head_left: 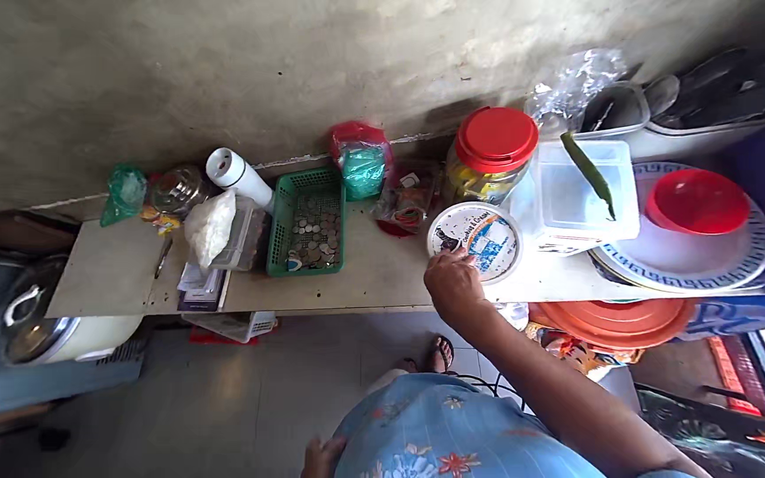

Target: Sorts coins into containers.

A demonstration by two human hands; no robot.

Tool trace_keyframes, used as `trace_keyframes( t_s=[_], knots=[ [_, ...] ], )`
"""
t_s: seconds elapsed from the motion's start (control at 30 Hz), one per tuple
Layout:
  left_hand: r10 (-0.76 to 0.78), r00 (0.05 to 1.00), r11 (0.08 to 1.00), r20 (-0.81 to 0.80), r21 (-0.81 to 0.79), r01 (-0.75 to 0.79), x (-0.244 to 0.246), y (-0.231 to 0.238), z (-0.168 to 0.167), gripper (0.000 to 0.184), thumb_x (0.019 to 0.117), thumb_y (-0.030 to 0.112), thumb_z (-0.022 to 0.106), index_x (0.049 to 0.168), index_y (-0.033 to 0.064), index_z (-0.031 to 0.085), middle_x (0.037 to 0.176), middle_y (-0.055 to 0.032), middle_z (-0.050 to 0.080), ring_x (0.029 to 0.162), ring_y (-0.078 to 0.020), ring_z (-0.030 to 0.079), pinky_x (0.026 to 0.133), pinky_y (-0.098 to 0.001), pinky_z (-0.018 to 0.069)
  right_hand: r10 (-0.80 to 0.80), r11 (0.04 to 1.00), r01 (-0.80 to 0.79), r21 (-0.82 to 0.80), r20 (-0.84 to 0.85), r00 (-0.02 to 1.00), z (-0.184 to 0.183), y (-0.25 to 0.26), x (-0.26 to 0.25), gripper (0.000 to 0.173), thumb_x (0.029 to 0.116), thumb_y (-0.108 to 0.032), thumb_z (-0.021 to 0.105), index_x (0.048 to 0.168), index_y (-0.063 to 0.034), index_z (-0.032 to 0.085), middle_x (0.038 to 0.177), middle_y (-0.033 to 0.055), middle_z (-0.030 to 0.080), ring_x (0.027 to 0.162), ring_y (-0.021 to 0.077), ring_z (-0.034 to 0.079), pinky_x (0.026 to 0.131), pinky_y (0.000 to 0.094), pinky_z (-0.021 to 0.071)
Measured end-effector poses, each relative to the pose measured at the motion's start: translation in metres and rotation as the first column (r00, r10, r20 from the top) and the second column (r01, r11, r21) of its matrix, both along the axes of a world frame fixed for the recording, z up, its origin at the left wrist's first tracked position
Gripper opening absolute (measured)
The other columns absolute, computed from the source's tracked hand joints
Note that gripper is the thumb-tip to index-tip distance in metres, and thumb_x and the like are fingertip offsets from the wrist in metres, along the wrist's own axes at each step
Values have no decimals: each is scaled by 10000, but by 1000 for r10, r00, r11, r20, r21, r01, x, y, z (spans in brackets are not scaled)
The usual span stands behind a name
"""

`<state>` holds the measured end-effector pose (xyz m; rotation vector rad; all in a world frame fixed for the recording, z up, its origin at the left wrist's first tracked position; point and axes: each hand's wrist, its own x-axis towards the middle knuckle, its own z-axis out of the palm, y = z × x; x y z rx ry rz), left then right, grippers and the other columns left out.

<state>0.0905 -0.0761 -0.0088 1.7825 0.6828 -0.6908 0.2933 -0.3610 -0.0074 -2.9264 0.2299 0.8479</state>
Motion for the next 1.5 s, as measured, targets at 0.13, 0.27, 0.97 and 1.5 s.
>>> trace_keyframes(
  t_s=[0.13, 0.27, 0.97, 1.5],
  knots=[
    [-386, 869, 915, 311, 9, 403, 76, -55, -34, 688, 974, 295, 620, 1526, -39, 381, 1572, -239, 402, 1428, -325, 448, 1148, -458, 411, 55, 997, -50, 53, -80, 995, 10, 0, -2, 458, 962, 117, 463, 1397, 230, 374, 1390, 425, 444, 1292, 564, 493, 939, 605, 512],
    [-228, 964, 846, 137, -463, 266, 141, -133, -47, 616, 1104, 413, 240, 1606, 56, 234, 1578, -199, 399, 1305, -290, 580, 1021, -445, 531, 124, 991, -118, 58, -120, 985, 18, 9, -6, 454, 948, 94, 487, 1365, 241, 387, 1373, 412, 459, 1275, 537, 520, 931, 561, 529],
    [-255, 933, 874, 253, -354, 334, 247, -89, -52, 655, 910, -123, 568, 1504, 97, 402, 1387, -215, 533, 829, -263, 737, 665, -389, 654, -607, 424, -76, 903, 346, 716, 56, -95, -64, 395, 811, -56, 681, 1205, -44, 711, 1056, 7, 770, 920, 90, 742, 820, 259, 635],
    [268, 781, 908, 564, -420, -8, 311, 9, -5, 677, 880, -124, 586, 1478, 126, 390, 1343, -155, 534, 892, -277, 723, 702, -439, 653, -748, 153, -104, 983, 184, 638, 20, -60, -48, 319, 869, -139, 720, 1184, -87, 719, 1029, 7, 766, 907, 103, 730, 824, 267, 616]
  ],
)
